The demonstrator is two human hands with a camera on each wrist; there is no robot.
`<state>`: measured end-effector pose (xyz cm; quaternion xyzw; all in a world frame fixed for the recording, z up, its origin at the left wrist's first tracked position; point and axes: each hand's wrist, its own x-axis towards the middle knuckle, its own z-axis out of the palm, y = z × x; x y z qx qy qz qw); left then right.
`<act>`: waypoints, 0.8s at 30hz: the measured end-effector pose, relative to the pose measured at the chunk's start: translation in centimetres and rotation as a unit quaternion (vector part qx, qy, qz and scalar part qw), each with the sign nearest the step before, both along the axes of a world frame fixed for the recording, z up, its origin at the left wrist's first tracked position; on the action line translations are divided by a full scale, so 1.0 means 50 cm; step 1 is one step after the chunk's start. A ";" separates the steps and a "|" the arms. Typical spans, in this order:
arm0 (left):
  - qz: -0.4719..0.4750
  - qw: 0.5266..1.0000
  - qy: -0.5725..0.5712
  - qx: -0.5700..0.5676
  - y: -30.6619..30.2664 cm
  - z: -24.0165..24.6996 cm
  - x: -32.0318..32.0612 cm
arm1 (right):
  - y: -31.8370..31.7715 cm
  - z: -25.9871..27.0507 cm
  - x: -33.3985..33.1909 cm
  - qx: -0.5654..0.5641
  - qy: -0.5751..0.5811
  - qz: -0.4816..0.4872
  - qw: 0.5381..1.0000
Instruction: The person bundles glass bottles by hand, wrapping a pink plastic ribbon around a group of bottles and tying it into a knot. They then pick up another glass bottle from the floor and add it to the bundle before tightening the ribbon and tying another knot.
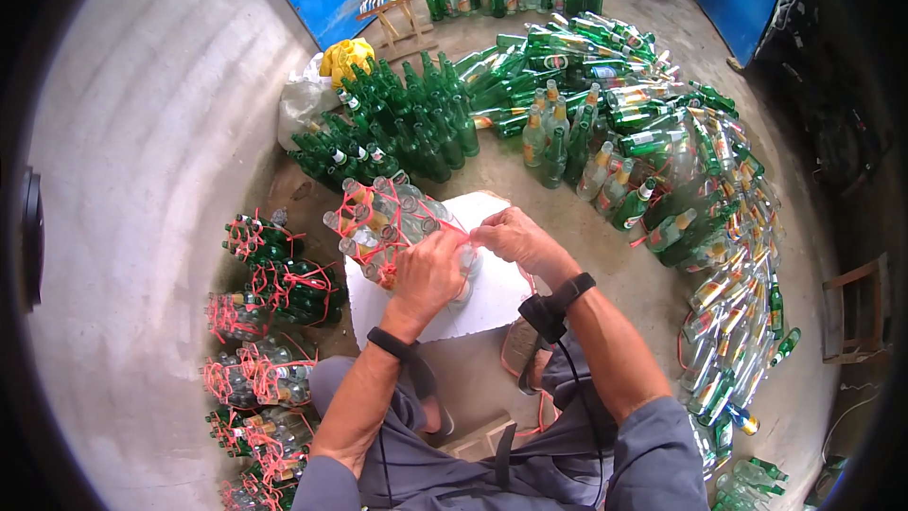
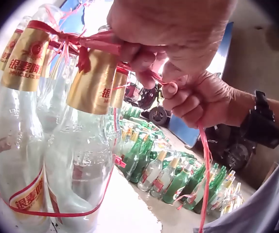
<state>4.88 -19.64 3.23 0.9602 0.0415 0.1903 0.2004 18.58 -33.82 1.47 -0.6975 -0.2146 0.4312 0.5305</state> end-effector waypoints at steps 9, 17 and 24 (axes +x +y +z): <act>-0.005 1.000 -0.005 0.008 0.003 -0.009 0.009 | 0.005 0.020 -0.004 0.052 -0.236 0.022 0.970; 0.002 1.000 0.001 0.021 0.008 -0.017 0.011 | 0.013 -0.003 -0.036 0.042 -0.542 0.125 0.830; -0.036 0.999 -0.019 -0.003 0.017 -0.016 -0.009 | 0.014 -0.020 -0.030 0.062 -0.571 0.094 0.813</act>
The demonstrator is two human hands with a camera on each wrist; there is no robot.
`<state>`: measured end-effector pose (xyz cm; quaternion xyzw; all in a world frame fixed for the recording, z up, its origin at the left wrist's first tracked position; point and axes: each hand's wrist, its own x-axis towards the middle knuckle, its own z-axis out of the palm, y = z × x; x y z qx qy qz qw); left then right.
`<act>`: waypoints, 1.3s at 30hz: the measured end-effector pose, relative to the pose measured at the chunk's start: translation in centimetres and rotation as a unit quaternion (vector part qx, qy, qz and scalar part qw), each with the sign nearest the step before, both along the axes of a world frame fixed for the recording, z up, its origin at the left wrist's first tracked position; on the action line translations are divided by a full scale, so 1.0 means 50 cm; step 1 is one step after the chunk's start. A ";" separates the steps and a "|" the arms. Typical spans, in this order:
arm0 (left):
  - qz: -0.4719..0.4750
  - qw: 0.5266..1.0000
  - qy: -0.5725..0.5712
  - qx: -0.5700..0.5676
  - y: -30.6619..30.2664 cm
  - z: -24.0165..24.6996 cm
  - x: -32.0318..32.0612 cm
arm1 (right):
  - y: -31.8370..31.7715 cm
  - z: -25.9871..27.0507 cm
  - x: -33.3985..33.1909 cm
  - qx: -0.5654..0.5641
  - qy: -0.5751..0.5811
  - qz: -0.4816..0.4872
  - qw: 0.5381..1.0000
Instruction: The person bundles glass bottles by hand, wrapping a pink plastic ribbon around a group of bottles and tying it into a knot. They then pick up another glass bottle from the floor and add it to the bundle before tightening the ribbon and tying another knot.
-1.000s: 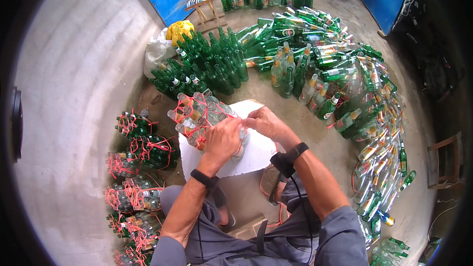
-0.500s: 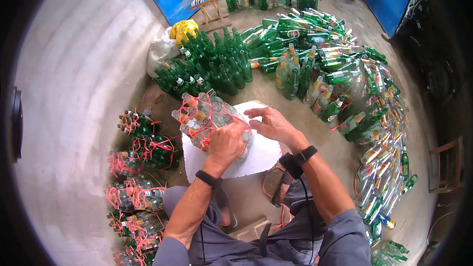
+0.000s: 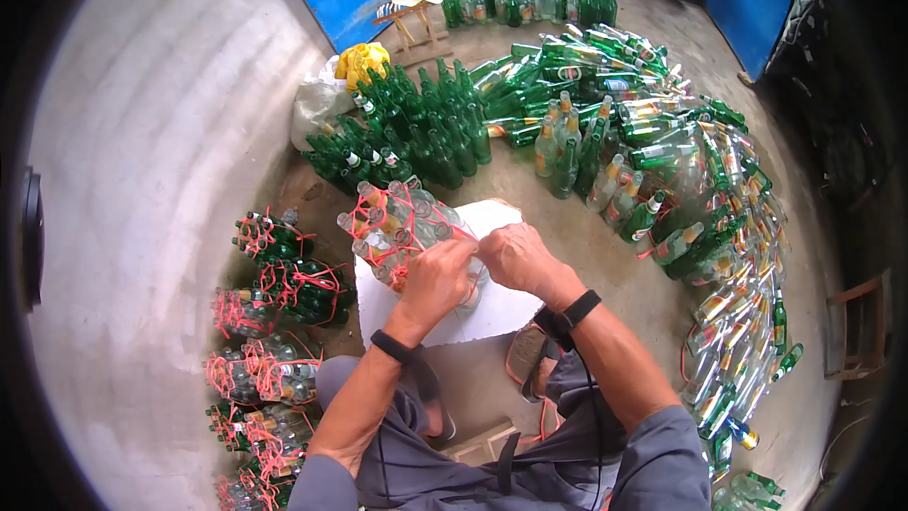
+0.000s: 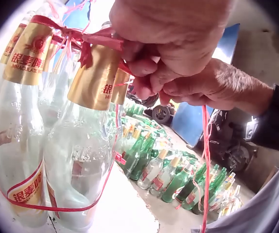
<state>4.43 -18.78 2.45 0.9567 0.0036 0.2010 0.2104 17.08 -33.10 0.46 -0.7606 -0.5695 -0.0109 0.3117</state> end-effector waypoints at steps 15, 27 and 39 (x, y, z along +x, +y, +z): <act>0.218 0.970 -0.024 0.108 0.045 -0.004 -0.074 | 0.004 0.080 -0.019 0.023 0.025 -0.006 0.999; 0.198 0.978 -0.046 0.046 0.061 -0.019 -0.075 | 0.166 0.117 0.004 0.017 -0.018 0.023 0.999; 0.200 0.978 -0.062 0.004 0.064 -0.015 -0.070 | 0.170 0.038 0.058 -0.029 0.154 -0.043 0.987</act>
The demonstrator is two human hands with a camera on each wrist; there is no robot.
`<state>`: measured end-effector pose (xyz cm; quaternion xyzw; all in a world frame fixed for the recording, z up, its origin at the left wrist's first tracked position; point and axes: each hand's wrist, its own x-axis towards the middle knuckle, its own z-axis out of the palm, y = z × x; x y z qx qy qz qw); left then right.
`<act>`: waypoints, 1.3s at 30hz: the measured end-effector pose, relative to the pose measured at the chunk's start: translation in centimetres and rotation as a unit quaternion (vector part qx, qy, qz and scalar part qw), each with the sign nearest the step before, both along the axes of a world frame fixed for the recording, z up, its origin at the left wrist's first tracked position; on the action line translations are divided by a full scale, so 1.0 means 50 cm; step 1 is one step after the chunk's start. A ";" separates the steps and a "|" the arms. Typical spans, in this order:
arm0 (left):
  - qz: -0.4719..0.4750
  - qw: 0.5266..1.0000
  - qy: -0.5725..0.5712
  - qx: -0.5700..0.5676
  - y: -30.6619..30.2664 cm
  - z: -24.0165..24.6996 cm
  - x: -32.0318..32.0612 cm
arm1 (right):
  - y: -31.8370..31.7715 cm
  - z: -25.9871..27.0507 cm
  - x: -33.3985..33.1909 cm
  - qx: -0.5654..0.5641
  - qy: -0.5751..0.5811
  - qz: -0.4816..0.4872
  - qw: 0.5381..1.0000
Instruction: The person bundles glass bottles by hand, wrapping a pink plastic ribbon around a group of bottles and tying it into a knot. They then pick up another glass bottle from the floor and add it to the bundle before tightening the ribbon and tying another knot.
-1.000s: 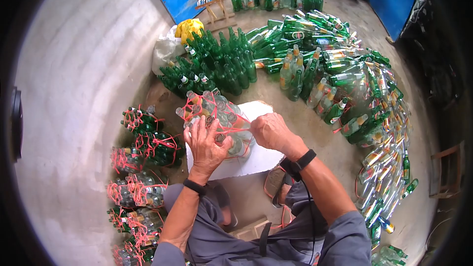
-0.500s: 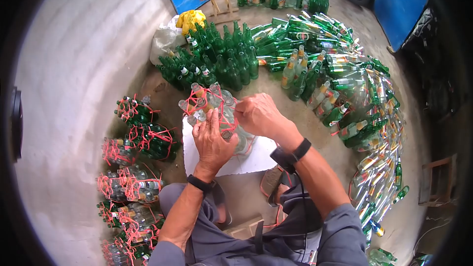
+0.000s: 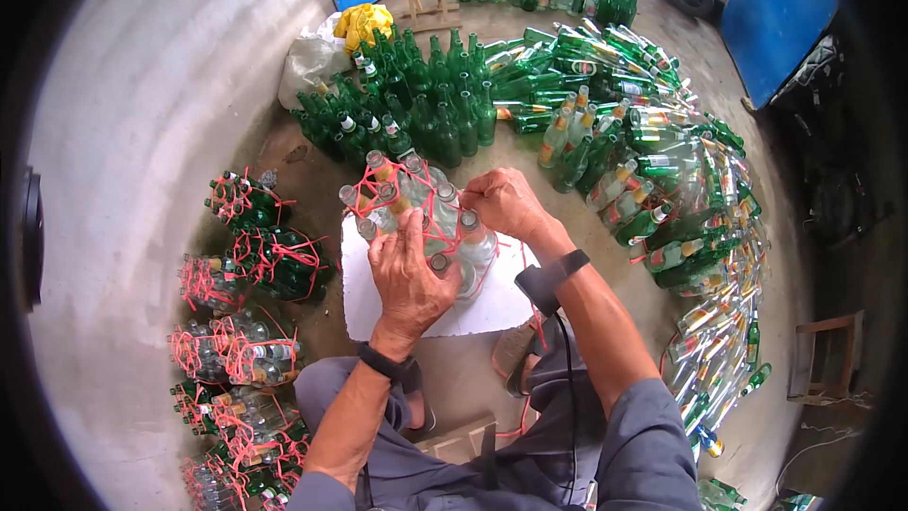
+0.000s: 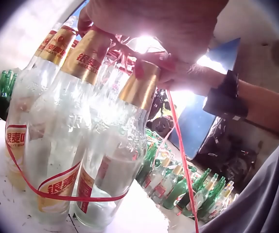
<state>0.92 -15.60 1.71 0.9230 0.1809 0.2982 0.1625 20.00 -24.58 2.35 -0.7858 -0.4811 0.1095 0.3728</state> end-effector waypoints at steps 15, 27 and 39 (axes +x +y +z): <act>0.006 1.000 0.007 -0.008 -0.004 0.008 -0.005 | -0.039 -0.057 -0.015 0.051 0.275 -0.061 0.958; -0.037 0.997 0.027 -0.054 0.021 0.013 -0.021 | -0.053 -0.084 -0.036 0.062 0.287 -0.060 0.954; -0.161 0.977 0.121 -0.069 0.112 0.044 -0.064 | -0.077 -0.111 -0.134 0.097 0.337 -0.057 0.935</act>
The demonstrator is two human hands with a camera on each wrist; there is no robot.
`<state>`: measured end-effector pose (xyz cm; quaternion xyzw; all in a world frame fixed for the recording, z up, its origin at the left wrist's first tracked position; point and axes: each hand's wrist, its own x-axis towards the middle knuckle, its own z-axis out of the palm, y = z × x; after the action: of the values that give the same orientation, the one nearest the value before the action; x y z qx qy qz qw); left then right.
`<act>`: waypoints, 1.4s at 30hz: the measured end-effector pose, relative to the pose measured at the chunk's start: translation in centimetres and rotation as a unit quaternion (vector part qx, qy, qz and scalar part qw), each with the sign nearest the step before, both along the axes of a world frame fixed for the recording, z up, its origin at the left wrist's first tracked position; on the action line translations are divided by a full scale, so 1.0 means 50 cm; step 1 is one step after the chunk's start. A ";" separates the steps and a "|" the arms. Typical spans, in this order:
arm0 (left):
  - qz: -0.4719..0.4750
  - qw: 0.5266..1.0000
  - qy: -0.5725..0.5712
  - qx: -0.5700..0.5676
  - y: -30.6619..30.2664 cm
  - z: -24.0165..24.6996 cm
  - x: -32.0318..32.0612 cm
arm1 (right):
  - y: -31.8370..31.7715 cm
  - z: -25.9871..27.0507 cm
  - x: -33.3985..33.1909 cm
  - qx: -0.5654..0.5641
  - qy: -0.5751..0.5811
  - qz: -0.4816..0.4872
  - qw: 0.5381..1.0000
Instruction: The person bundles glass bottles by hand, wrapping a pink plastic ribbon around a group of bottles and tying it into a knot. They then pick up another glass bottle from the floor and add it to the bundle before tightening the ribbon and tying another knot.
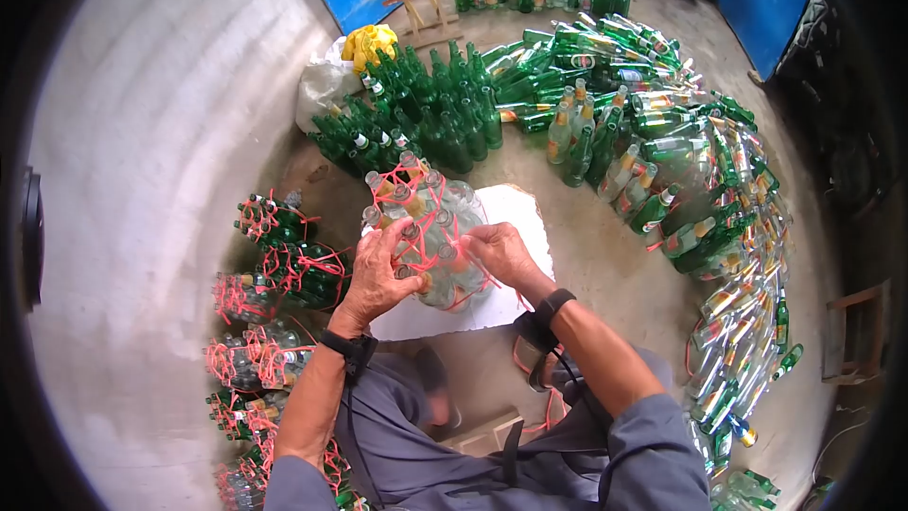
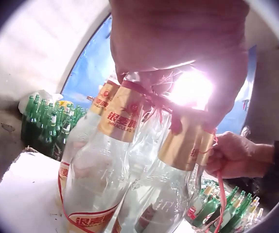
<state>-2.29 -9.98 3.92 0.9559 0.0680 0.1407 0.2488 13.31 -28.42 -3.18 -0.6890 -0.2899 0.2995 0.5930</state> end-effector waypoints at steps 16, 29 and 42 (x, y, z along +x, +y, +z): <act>0.005 1.000 0.014 -0.027 -0.006 0.009 0.000 | 0.019 -0.001 0.017 -0.019 -0.339 -0.010 0.940; -0.027 0.999 -0.009 -0.044 0.005 0.016 0.011 | 0.031 -0.005 -0.010 0.002 -0.354 -0.076 0.932; 0.003 0.993 0.041 0.109 -0.012 -0.013 0.062 | 0.040 0.016 0.022 -0.085 -0.011 -0.005 0.996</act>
<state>0.82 -10.57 3.27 0.9820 0.0650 0.1089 0.1399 14.42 -26.41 -2.36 -0.7416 -0.2661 0.3130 0.5303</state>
